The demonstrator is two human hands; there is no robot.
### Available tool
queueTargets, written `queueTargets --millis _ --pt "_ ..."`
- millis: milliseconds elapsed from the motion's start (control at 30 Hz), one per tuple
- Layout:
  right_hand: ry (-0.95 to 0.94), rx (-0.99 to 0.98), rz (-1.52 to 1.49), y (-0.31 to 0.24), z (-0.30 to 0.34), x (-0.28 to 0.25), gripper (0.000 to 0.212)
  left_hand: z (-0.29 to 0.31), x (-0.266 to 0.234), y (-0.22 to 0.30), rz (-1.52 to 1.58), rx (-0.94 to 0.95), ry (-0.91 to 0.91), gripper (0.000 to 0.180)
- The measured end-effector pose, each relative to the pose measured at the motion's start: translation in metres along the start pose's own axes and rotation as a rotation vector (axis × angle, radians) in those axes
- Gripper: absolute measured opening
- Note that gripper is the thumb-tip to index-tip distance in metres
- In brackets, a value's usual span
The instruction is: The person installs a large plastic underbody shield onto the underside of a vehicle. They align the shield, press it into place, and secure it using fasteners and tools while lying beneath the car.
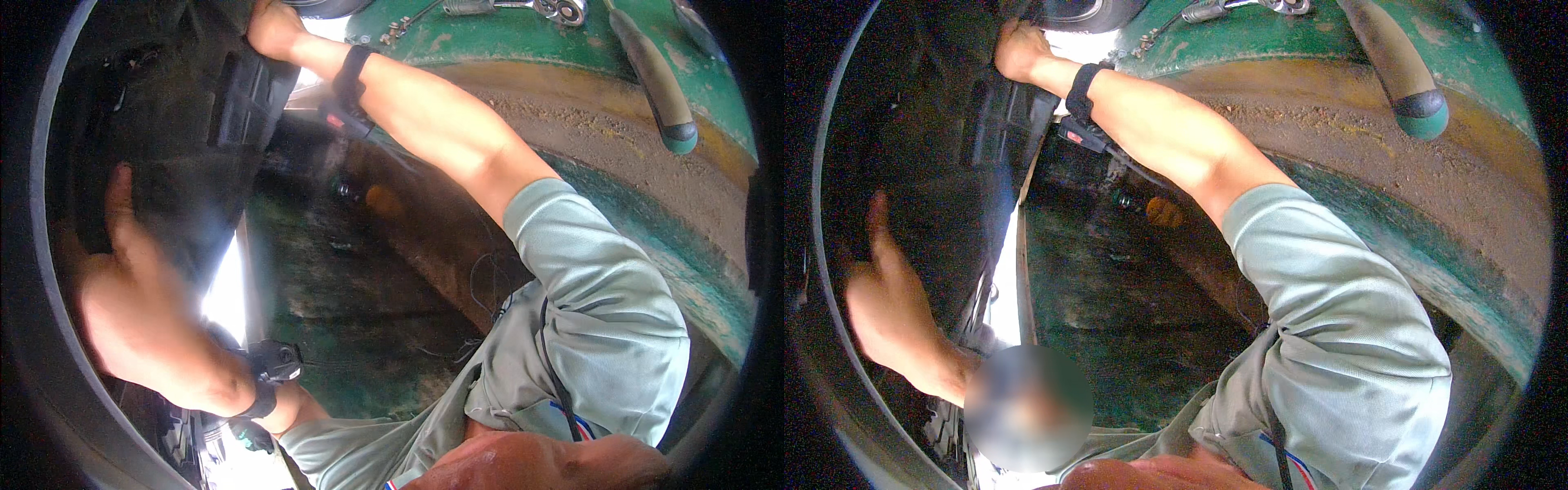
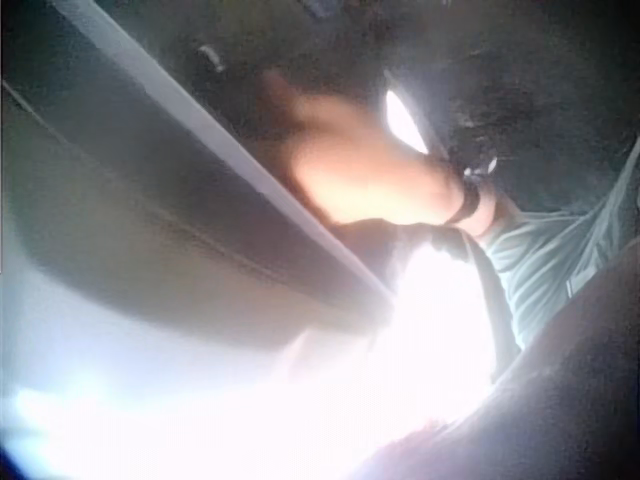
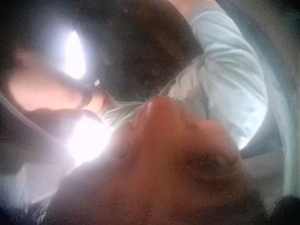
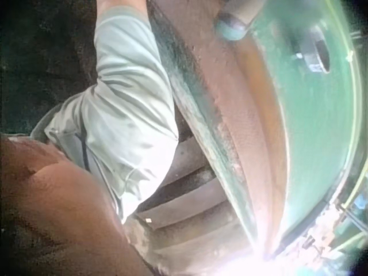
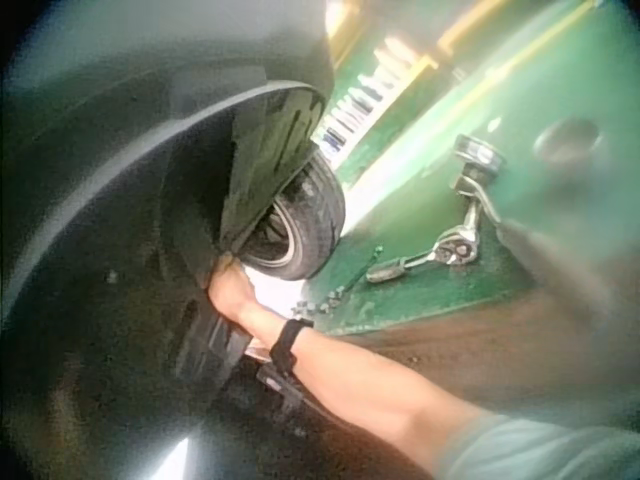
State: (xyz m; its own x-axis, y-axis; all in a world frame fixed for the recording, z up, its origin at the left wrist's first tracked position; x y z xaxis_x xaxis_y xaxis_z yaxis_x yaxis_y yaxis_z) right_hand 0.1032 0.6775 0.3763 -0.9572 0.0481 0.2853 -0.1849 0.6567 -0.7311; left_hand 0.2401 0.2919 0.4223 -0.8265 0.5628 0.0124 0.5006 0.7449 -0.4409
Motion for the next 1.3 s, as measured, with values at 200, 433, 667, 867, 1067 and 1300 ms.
queueTargets --millis 200,433,667,867,1067,1300 --pt "0.052 0.083 0.397 -0.034 0.021 0.012 0.041 -0.015 -0.012 -0.005 -0.009 0.118 -0.008 0.063" --pt "0.039 0.307 -0.282 -0.022 0.037 0.000 0.047 -0.012 -0.011 -0.015 0.022 0.208 0.118 0.058" --pt "0.205 0.341 -0.775 -0.004 0.116 -0.007 0.066 0.000 0.001 -0.016 0.080 0.111 0.048 0.053" --pt "-0.103 0.397 -1.024 -0.012 0.127 -0.004 0.084 0.004 -0.004 -0.013 0.065 0.076 0.038 0.051" --pt "-0.119 0.480 -0.774 -0.006 0.108 -0.009 0.088 0.009 -0.005 -0.007 0.056 0.182 0.041 0.045" --pt "-0.094 0.341 -0.721 -0.025 0.113 -0.019 0.079 0.021 -0.008 -0.016 -0.114 0.164 0.091 0.038"
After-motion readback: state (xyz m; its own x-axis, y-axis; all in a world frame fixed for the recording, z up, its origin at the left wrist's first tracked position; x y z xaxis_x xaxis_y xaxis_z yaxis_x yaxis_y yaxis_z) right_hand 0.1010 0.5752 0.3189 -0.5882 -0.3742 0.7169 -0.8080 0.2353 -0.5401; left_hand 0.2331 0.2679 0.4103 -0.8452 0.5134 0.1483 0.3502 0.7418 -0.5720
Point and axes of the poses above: each hand's wrist, its own z-axis away from the middle knuckle, its own x-axis out of the palm, y = z × x, the point moved 5 cm from there along -z, towards the middle knuckle, and after that the axes turned 9 degrees about z, right-handed, at the moved point
